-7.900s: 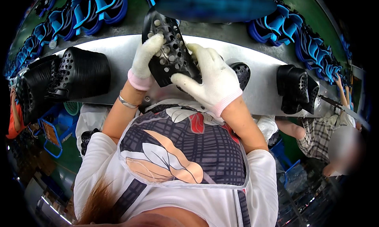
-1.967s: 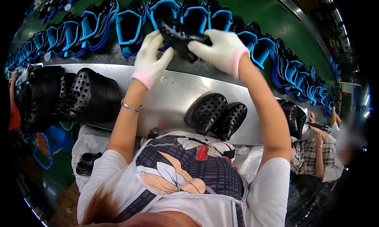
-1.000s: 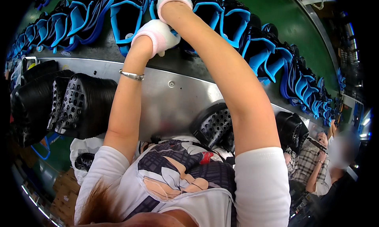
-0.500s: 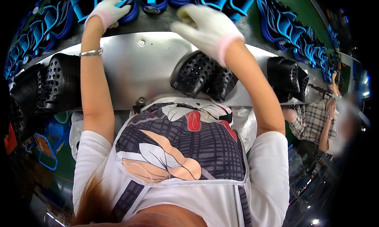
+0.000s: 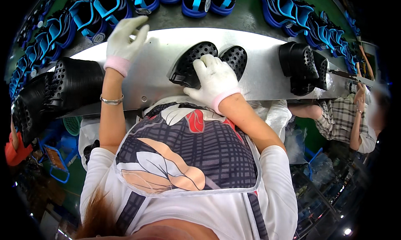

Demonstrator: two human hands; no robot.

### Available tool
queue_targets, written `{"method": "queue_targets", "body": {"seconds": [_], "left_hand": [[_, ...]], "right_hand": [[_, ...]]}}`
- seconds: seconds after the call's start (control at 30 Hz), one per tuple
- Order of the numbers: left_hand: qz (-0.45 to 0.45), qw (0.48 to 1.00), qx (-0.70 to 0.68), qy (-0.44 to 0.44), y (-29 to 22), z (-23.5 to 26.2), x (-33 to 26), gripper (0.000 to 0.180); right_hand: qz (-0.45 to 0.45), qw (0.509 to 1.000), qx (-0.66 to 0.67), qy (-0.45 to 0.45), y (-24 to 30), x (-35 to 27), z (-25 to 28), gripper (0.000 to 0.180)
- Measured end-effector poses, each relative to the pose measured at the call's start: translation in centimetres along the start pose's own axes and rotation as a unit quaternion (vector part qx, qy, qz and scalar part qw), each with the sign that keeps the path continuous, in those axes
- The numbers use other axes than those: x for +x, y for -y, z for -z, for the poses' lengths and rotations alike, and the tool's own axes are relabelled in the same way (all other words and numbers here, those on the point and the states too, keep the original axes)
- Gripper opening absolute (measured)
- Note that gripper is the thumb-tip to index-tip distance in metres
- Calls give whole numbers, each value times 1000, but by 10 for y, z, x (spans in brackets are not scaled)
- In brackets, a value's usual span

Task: The person picks up shoe upper components from a conveyor belt, inserts them into finished blue shoes, and later pulls additional components from large white bags to continue the process.

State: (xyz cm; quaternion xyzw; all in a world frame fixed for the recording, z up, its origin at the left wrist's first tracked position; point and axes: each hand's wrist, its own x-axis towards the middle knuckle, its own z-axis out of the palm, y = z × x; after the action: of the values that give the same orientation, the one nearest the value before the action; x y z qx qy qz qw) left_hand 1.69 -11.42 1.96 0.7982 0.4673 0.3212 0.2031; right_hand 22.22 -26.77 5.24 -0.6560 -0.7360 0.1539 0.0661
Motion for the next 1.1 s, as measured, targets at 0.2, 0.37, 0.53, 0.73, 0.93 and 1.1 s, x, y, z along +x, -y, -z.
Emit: {"method": "queue_targets", "body": {"seconds": [0.2, 0.37, 0.53, 0.73, 0.93, 1.1], "left_hand": [[165, 940, -250, 162, -24, -1, -11, 45], [307, 625, -633, 337, -33, -14, -17, 61], [302, 560, -731, 246, -29, -6, -23, 47], [230, 615, -746, 110, -21, 0, -17, 57], [215, 702, -679, 27, -5, -3, -14, 32], [189, 719, -668, -34, -6, -4, -1, 24]], "right_hand": [[9, 996, 86, -29, -1, -10, 44, 58], [148, 977, 130, -82, 25, -5, 71, 63], [147, 973, 164, -68, 19, 16, 64, 70], [-37, 967, 250, 32, 39, 36, 59, 74], [-93, 971, 214, 47, 52, 55, 65, 66], [-102, 966, 238, 5, 52, 68, 49, 47]]}}
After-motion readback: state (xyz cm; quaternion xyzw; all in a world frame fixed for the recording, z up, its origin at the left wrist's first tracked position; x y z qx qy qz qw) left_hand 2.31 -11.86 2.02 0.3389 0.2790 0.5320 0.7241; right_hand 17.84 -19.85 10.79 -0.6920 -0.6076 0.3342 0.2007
